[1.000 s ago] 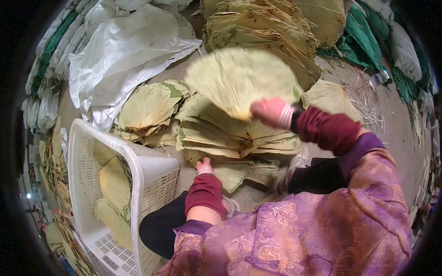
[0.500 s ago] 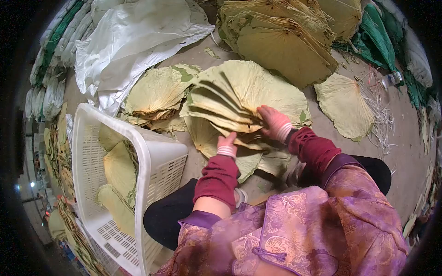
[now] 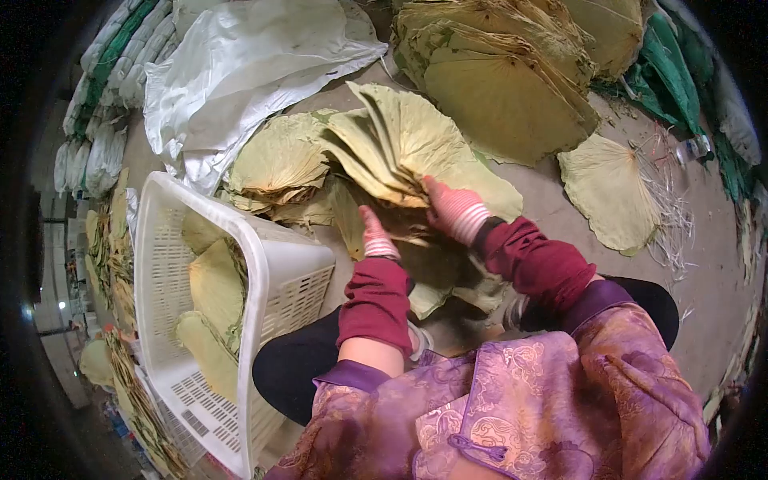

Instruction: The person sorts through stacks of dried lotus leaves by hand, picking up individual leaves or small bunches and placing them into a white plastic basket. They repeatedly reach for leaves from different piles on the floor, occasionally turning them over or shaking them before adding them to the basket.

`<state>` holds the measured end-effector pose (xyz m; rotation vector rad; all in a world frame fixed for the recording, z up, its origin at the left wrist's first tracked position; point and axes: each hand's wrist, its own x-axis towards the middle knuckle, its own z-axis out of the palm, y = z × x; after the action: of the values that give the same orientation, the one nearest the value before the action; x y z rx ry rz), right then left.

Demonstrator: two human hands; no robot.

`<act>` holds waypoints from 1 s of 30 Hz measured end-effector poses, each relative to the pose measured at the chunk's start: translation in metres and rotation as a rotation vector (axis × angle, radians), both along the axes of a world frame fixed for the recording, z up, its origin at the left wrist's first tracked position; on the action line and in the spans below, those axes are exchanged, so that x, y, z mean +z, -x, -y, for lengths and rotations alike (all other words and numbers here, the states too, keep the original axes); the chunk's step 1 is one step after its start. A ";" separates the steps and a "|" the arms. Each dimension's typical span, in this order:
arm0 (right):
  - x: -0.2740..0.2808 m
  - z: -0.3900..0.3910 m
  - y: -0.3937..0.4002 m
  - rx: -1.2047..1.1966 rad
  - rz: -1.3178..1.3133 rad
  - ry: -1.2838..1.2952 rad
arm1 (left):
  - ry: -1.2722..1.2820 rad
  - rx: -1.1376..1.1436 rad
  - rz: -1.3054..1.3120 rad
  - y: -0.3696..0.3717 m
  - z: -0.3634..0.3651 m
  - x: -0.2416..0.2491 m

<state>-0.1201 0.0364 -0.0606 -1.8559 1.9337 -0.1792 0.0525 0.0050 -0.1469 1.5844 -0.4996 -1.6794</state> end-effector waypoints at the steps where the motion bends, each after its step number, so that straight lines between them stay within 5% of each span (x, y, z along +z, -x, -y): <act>1: -0.010 0.000 -0.009 0.012 0.024 0.002 | -0.060 -0.048 0.246 -0.025 0.011 -0.032; 3: -0.025 0.003 -0.025 0.026 0.061 -0.026 | -0.123 -0.094 0.506 -0.052 0.016 -0.074; 5: -0.029 0.008 -0.033 0.040 0.062 -0.056 | -0.018 -0.181 1.080 -0.066 0.006 -0.084; 6: -0.033 0.011 -0.036 0.052 0.048 -0.084 | -0.022 -0.183 1.089 -0.063 0.006 -0.071; 8: -0.038 0.013 -0.035 0.057 0.047 -0.074 | -0.366 -0.040 1.256 -0.055 0.006 -0.049; 11: -0.029 0.014 -0.024 0.065 0.074 -0.052 | -0.128 0.104 1.118 -0.106 0.012 -0.153; 12: -0.029 0.013 -0.020 0.065 0.072 -0.054 | -0.130 0.103 1.116 -0.102 0.014 -0.128; 14: -0.028 0.009 -0.009 0.059 0.096 -0.003 | -0.278 -0.277 0.889 -0.091 0.014 -0.080; 18: -0.018 0.009 0.018 0.037 0.117 0.044 | -0.078 -0.452 0.766 -0.062 0.011 -0.074; 19: -0.011 0.009 0.025 0.011 0.142 0.033 | -0.015 -0.501 0.721 -0.050 0.008 -0.075; 20: -0.012 0.008 0.032 0.017 0.143 0.038 | -0.053 -0.225 0.373 -0.036 0.002 -0.154; 22: -0.016 0.007 0.050 -0.016 0.144 0.147 | 0.341 -1.694 1.457 -0.012 0.005 -0.110; 23: -0.017 0.006 0.058 -0.002 0.149 0.193 | 0.223 -1.742 1.374 0.030 -0.003 -0.008; 24: -0.015 0.005 0.061 0.007 0.144 0.199 | 0.220 -1.805 1.412 0.040 -0.006 -0.027; 25: -0.011 0.003 0.063 -0.004 0.121 0.172 | 0.227 -1.795 1.412 0.040 -0.007 -0.054; 29: -0.005 -0.008 0.061 -0.025 0.090 0.128 | -0.227 0.088 0.702 0.035 -0.023 -0.152; 30: -0.009 -0.010 0.060 -0.027 0.119 0.129 | -0.227 0.087 0.700 0.030 -0.024 -0.138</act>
<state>-0.1798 0.0460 -0.0694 -1.8545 1.9062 -0.4223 0.0229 0.0294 -0.2850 2.3291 -0.5810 -1.1082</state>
